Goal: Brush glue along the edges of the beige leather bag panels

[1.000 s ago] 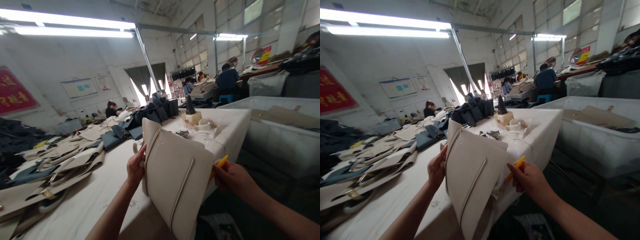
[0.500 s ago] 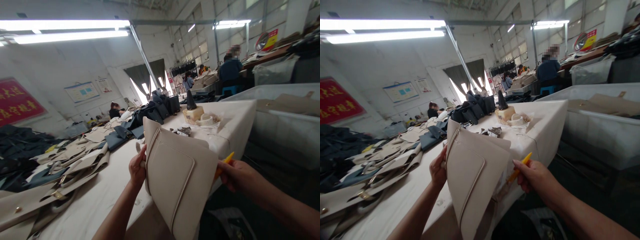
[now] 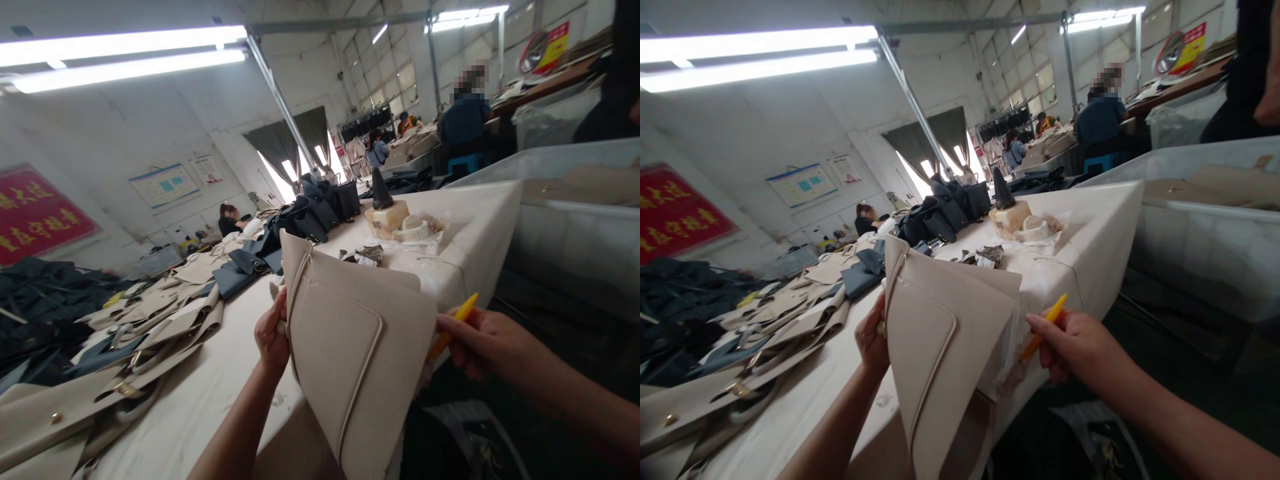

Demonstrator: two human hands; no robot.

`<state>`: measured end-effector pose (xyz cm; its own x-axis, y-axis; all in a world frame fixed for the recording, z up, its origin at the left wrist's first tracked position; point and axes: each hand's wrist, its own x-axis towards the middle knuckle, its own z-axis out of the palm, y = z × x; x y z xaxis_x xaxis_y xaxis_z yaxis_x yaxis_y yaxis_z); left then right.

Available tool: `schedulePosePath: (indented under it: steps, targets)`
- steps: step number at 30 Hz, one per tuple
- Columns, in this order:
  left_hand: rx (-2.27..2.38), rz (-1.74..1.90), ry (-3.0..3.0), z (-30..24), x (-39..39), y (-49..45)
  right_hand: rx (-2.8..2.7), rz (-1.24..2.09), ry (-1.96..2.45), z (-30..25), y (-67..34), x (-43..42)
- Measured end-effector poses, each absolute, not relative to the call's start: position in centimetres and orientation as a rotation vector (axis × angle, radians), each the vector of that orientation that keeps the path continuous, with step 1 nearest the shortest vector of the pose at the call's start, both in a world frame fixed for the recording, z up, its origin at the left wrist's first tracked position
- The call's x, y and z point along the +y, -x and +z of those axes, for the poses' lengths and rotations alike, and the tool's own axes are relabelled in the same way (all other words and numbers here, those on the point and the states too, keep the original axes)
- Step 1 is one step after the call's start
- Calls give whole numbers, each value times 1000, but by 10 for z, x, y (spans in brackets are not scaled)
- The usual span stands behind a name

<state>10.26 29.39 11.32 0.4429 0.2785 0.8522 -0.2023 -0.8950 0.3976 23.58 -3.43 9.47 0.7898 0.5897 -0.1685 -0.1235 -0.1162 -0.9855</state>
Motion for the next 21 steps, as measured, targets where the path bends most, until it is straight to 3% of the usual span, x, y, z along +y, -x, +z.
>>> schedulePosePath:
  steps: [4,11,16,21]
  targets:
    - [-5,1471,-2245,110,296,-104,-361,536,1505,108,-236,-43]
    - [20,1471,-2227,111,293,-105,-352,728,1505,91,-226,-31]
    - [39,1477,-2229,111,293,-104,-316,597,1450,91,-233,-38]
    - [21,1472,-2230,111,294,-104,-312,745,1404,79,-224,-33]
